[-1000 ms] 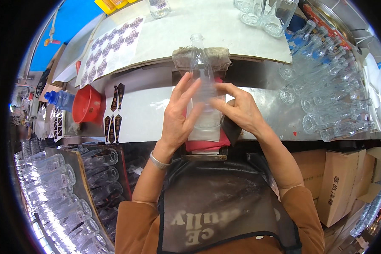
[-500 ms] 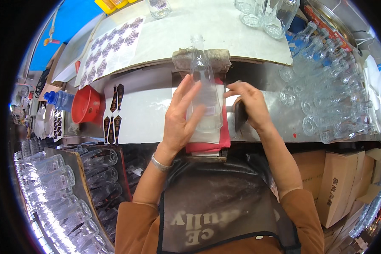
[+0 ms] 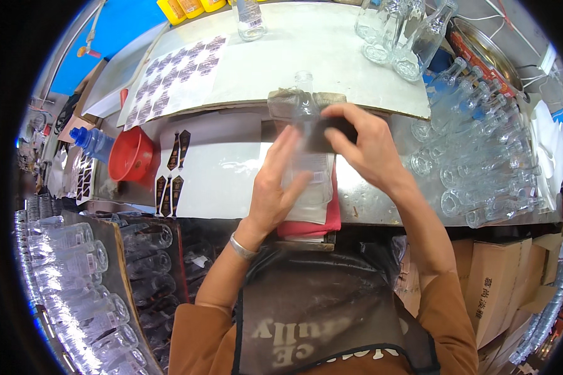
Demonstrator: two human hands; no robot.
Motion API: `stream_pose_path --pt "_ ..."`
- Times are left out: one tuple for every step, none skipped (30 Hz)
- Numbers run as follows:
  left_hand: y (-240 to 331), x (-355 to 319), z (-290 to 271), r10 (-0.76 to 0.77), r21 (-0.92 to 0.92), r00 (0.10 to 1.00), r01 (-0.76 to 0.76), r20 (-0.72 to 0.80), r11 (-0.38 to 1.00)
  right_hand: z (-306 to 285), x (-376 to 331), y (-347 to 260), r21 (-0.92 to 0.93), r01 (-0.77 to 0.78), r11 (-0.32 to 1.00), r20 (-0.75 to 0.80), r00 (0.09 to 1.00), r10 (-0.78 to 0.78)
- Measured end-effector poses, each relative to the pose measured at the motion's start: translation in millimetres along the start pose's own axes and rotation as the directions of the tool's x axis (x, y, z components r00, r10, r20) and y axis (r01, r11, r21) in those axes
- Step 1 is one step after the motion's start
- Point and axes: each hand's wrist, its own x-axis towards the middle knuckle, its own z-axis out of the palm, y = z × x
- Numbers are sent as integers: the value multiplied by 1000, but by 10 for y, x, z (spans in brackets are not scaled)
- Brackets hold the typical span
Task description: The person unpacks clear plastic bottles from a cardboard box and places them on a table. They then apply adhesive labels to each bottle one by one using a handheld labeler, rotating the bottles to ensure proper alignment before setting them aside.
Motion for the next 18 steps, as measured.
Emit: stream_pose_path --pt "-16 -16 -1 -18 -41 1000 18 -12 999 5 69 -5 -30 -112 993 -29 993 111" --pt "-53 -74 -36 -19 -20 1000 19 10 1000 10 131 -14 -54 -74 996 -110 992 68" --pt "-47 -126 -56 4 2 999 -4 45 1000 -15 229 -135 -86 -45 995 -191 981 28" --pt "-24 -192 -76 25 23 996 -27 81 999 -131 205 -340 79 -196 977 3 980 197" --pt "5 -241 -88 49 44 991 -55 124 998 -130 181 -323 23 30 999 124 992 -33" --pt "-30 -274 -70 25 78 983 -40 182 996 -65 179 -258 -90 116 989 149 984 -101" --pt "-41 -288 -34 19 59 988 -28 153 998 -3 207 -204 -199 201 959 181 969 -165" --pt "-38 -302 4 6 45 993 -11 116 999 23 276 -228 -267 255 929 104 966 -235" --pt "-28 -311 40 -7 29 997 4 79 1000 29 351 -273 -338 300 892 31 951 -308" --pt "-13 -322 65 -6 31 998 4 55 999 30 406 -325 -410 335 848 -38 923 -383" --pt "5 -342 100 -28 38 999 27 34 999 44 346 -410 -361 421 832 56 900 -432" --pt "34 -346 117 -45 46 999 44 20 998 143 189 -467 -371 466 803 183 885 -429" --pt "33 -319 108 27 162 1000 -29 16 986 241 33 -522 -374 511 774 306 856 -417" --pt "41 -301 93 99 280 995 -99 14 955 263 -80 -604 -252 544 800 435 802 -409" --pt "48 -268 72 173 394 985 -163 10 905 280 -138 -651 -125 555 822 553 727 -407" --pt "-22 -342 118 82 288 996 -65 -47 956 348 -108 -577 -51 512 858 518 747 -416" --pt "-75 -416 160 -22 171 996 37 -89 985 276 11 -581 -353 460 815 561 801 -209" --pt "-62 -440 155 -45 166 996 58 -81 984 217 232 -425 -401 348 847 411 895 -173"
